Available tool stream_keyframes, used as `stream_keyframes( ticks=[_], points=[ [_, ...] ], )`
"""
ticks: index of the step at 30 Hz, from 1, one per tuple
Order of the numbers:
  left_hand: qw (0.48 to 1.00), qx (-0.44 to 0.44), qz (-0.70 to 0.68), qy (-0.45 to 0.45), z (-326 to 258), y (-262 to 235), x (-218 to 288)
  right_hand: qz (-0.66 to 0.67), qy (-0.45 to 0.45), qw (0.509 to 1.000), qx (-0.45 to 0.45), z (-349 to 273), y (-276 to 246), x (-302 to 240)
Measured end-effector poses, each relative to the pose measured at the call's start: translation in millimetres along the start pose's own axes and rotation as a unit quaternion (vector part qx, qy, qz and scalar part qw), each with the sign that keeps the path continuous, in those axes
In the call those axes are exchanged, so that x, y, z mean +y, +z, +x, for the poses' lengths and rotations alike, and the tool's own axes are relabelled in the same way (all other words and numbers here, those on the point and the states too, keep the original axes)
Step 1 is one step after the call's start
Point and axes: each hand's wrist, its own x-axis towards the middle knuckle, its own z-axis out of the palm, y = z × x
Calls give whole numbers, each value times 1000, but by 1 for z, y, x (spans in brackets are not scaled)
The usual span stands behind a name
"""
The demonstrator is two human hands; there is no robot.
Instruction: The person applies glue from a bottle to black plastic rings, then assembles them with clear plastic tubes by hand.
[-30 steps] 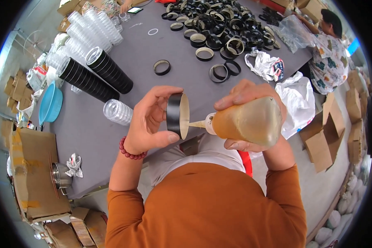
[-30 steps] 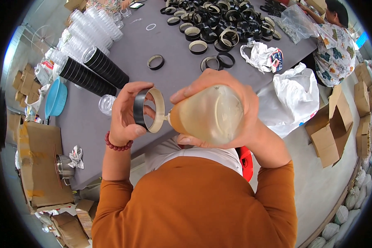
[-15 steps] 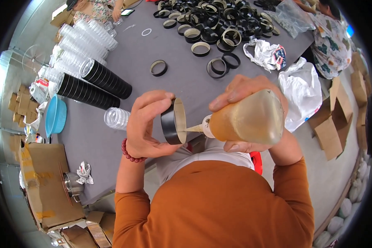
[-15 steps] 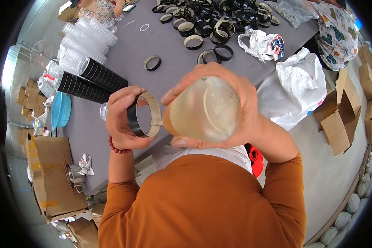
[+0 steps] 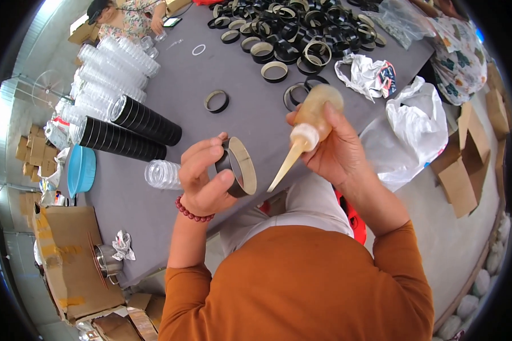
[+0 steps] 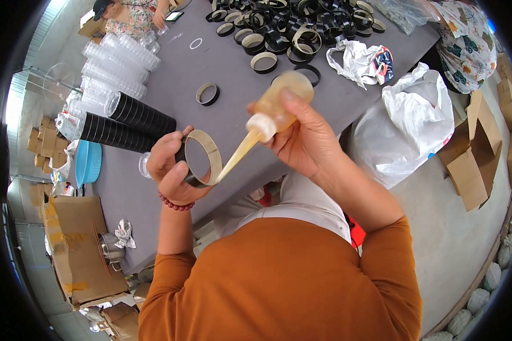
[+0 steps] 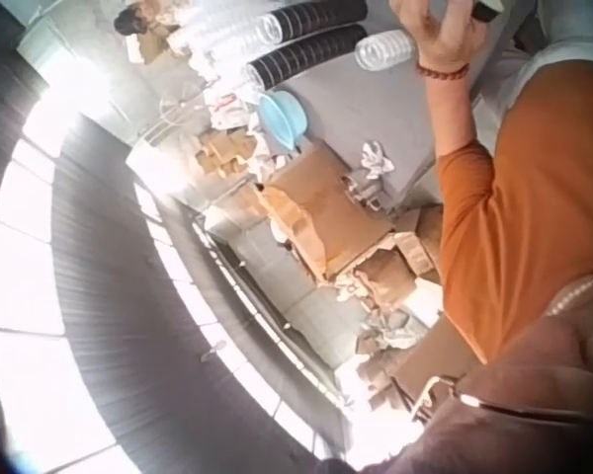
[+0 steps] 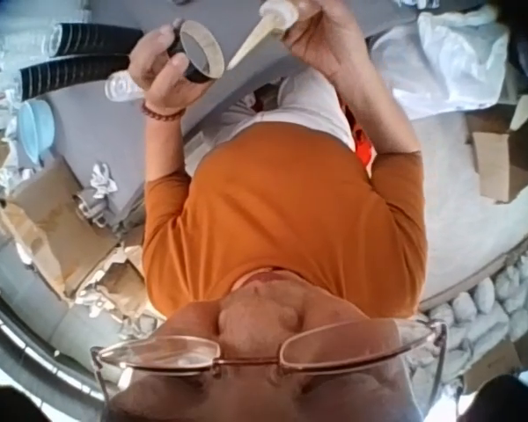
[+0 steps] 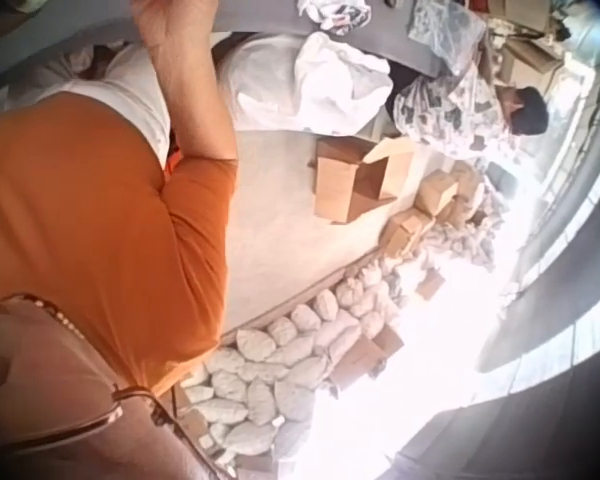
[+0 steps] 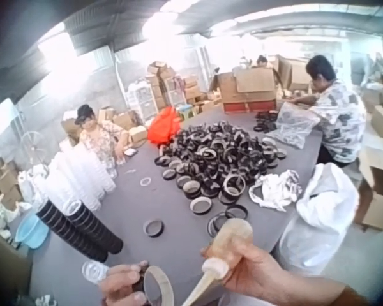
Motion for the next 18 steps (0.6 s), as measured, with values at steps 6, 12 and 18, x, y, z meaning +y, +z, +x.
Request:
stream_keyframes(
  ticks=[6, 12, 18],
  points=[
    [925, -160, 128, -321, -15, 16, -15, 238, 15, 970, 55, 17, -68, 11],
    [840, -284, 224, -405, -37, 36, -62, 236, -8, 965, 117, 17, -80, 7],
    [807, -293, 313, -406, -30, 62, -87, 271, -26, 960, 59, 14, -112, -2]
  ],
)
